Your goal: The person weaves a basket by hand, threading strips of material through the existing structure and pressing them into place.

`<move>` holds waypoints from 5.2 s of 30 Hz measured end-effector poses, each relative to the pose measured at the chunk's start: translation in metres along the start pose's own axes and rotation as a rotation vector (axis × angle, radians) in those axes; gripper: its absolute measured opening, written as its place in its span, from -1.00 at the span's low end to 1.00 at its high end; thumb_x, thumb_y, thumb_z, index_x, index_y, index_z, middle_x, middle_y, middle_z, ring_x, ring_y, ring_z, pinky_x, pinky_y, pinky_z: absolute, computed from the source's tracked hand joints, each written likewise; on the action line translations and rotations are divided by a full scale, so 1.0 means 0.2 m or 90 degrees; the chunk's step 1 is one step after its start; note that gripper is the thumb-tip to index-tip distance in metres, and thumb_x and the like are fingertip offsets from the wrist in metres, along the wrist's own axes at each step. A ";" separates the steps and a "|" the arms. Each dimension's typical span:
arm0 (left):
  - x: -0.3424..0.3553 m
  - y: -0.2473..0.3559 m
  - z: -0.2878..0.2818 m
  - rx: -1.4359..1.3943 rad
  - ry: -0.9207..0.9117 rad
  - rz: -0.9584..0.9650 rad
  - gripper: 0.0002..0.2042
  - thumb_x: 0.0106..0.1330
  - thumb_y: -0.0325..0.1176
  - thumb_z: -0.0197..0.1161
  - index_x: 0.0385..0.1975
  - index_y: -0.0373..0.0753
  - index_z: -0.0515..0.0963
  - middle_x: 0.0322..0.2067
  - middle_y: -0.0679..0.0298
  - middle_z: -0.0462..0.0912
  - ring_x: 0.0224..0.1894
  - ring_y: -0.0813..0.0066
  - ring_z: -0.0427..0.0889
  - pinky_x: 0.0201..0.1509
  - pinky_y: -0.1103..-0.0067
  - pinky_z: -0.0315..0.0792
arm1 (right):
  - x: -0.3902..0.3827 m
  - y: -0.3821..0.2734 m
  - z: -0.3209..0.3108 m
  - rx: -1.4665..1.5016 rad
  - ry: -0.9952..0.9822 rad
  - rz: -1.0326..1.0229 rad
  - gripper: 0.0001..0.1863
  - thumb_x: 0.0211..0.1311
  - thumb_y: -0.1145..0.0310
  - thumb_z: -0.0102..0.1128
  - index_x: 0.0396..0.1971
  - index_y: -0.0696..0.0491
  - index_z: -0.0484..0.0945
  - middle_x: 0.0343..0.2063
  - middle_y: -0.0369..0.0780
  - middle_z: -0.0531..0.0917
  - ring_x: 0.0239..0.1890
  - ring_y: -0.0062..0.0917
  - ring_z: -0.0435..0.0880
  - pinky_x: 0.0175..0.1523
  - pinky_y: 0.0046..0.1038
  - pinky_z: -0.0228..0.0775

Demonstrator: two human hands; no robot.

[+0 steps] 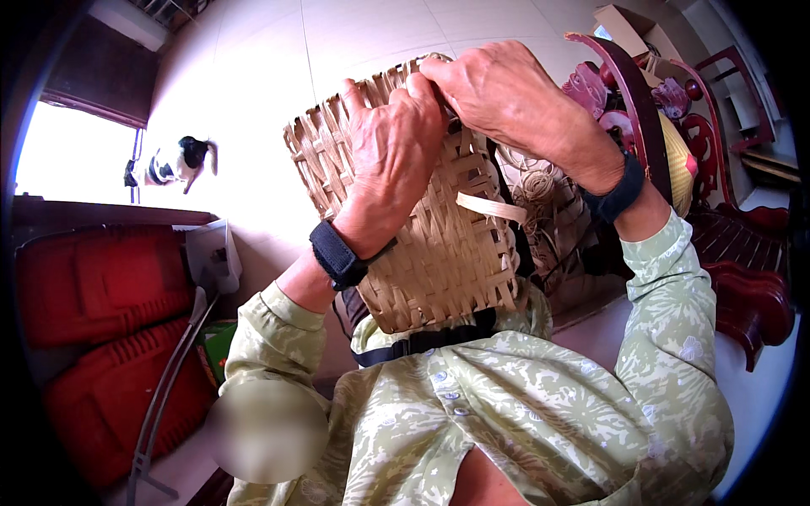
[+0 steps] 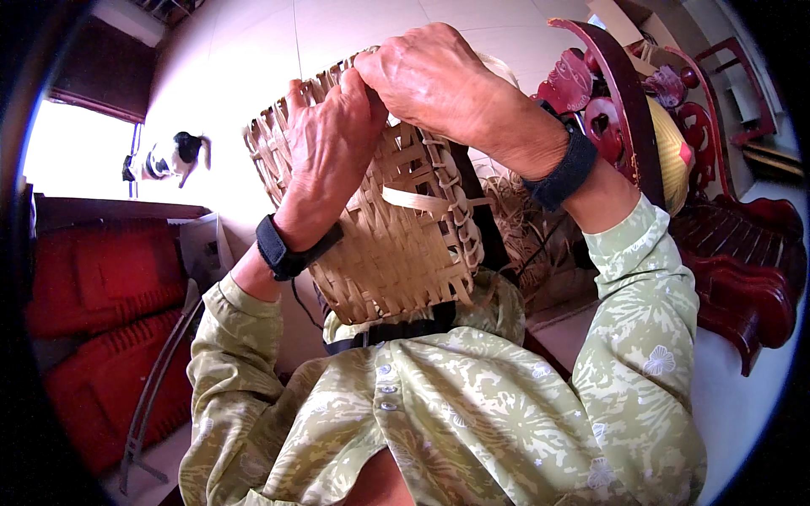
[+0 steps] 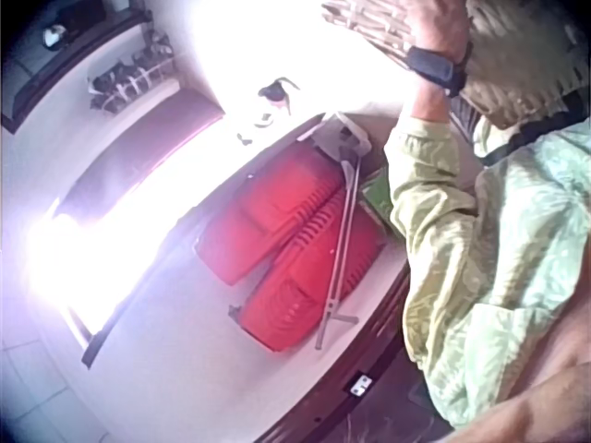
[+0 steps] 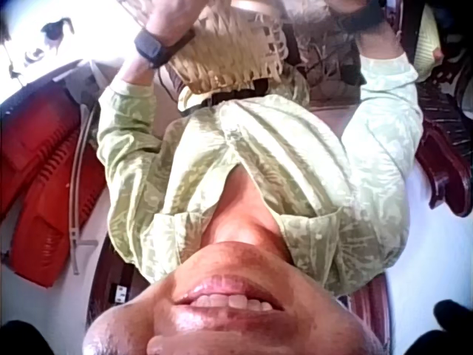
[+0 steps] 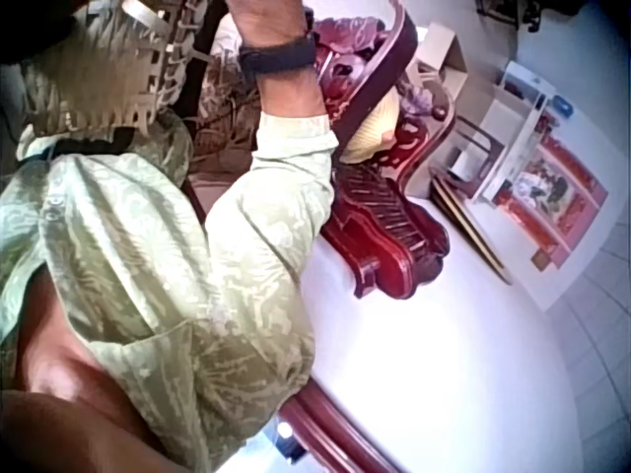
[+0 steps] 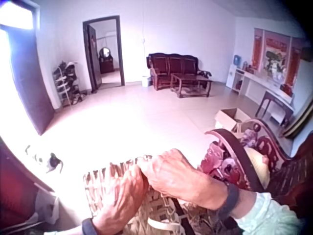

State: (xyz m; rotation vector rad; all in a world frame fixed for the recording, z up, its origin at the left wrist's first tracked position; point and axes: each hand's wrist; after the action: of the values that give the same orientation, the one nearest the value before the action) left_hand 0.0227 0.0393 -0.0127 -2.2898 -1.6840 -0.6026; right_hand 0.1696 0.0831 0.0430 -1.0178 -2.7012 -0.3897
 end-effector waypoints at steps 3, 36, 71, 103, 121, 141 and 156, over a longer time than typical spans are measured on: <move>0.00 0.00 -0.01 -0.022 -0.013 -0.019 -0.82 0.33 -0.30 0.19 -0.26 -0.27 0.42 -0.58 0.21 0.62 -0.53 0.19 0.63 0.22 -0.06 0.18 | 0.00 -0.01 -0.03 -0.053 -0.003 -0.011 -0.89 0.16 0.39 0.15 -0.39 0.02 0.64 -0.54 -0.16 0.70 -0.42 -0.36 0.75 -0.35 -0.37 0.57; 0.26 -0.46 -0.10 -0.514 -0.223 0.054 -0.66 0.40 -0.16 0.18 -0.03 -0.27 0.62 -0.31 0.21 0.70 -0.32 0.51 0.64 -0.23 0.57 0.51 | 0.00 0.02 0.06 0.951 -0.083 0.436 -0.87 0.17 0.43 0.33 -0.32 0.16 0.67 -0.58 -0.36 0.64 -0.65 -0.87 0.47 -0.57 -0.79 0.29; -0.07 0.02 0.13 -1.153 0.397 -0.375 -0.77 0.38 -0.38 0.18 -0.03 -0.29 0.46 -0.22 0.34 0.53 -0.17 0.59 0.51 -0.13 0.61 0.43 | 0.20 -0.41 -0.08 0.593 0.298 0.305 -0.81 0.10 0.36 0.22 -0.60 0.13 0.49 -0.66 -0.10 0.60 -0.58 -0.25 0.61 -0.15 -0.23 0.42; -0.92 -0.12 -0.28 -0.975 -0.350 -0.643 -0.80 0.44 -0.32 0.14 -0.23 -0.35 0.58 -0.30 0.25 0.66 -0.27 0.55 0.61 -0.17 0.65 0.48 | -0.53 -0.89 -0.03 0.391 -0.042 0.000 -0.91 0.02 0.43 0.22 -0.45 0.04 0.50 -0.65 -0.26 0.53 -0.62 -0.48 0.58 -0.47 -0.45 0.35; -0.85 -0.09 -0.43 -0.722 -0.292 -0.281 -0.88 0.17 -0.43 0.38 -0.40 -0.34 0.63 -0.60 0.29 0.52 -0.53 0.59 0.50 -0.49 0.58 0.35 | -0.55 -0.73 -0.02 0.602 0.221 0.253 -0.83 0.22 0.34 0.23 -0.42 0.16 0.59 -0.55 -0.20 0.60 -0.49 -0.50 0.59 -0.34 -0.41 0.44; -0.89 -0.01 -0.36 -1.154 -0.358 -0.592 -0.67 0.50 -0.14 0.02 -0.14 -0.33 0.50 -0.52 0.35 0.55 -0.51 0.72 0.48 -0.44 0.72 0.38 | -0.74 -0.80 -0.16 1.184 -0.397 -0.122 -0.66 0.33 0.16 0.09 -0.48 0.15 0.55 -0.66 -0.29 0.54 -0.63 -0.55 0.52 -0.47 -0.44 0.41; -0.93 -0.07 -0.34 -1.261 -0.369 -0.646 -0.56 0.51 -0.08 -0.03 -0.03 -0.41 0.51 -0.19 0.14 0.67 -0.14 0.47 0.66 0.00 0.54 0.50 | -0.72 -0.83 -0.18 1.186 -0.441 -0.187 -0.69 0.35 0.33 0.06 -0.62 0.12 0.47 -0.71 -0.33 0.44 -0.63 -0.63 0.43 -0.41 -0.48 0.34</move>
State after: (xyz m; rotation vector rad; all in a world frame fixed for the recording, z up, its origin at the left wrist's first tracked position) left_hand -0.0502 -0.1427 -0.0388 -1.8080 -3.2949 -3.2027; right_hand 0.1683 -0.1371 0.0045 -0.0670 -2.0560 2.2449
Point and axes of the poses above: each hand's wrist, its own x-axis towards the middle knuckle, its own z-axis out of the palm, y = z × x
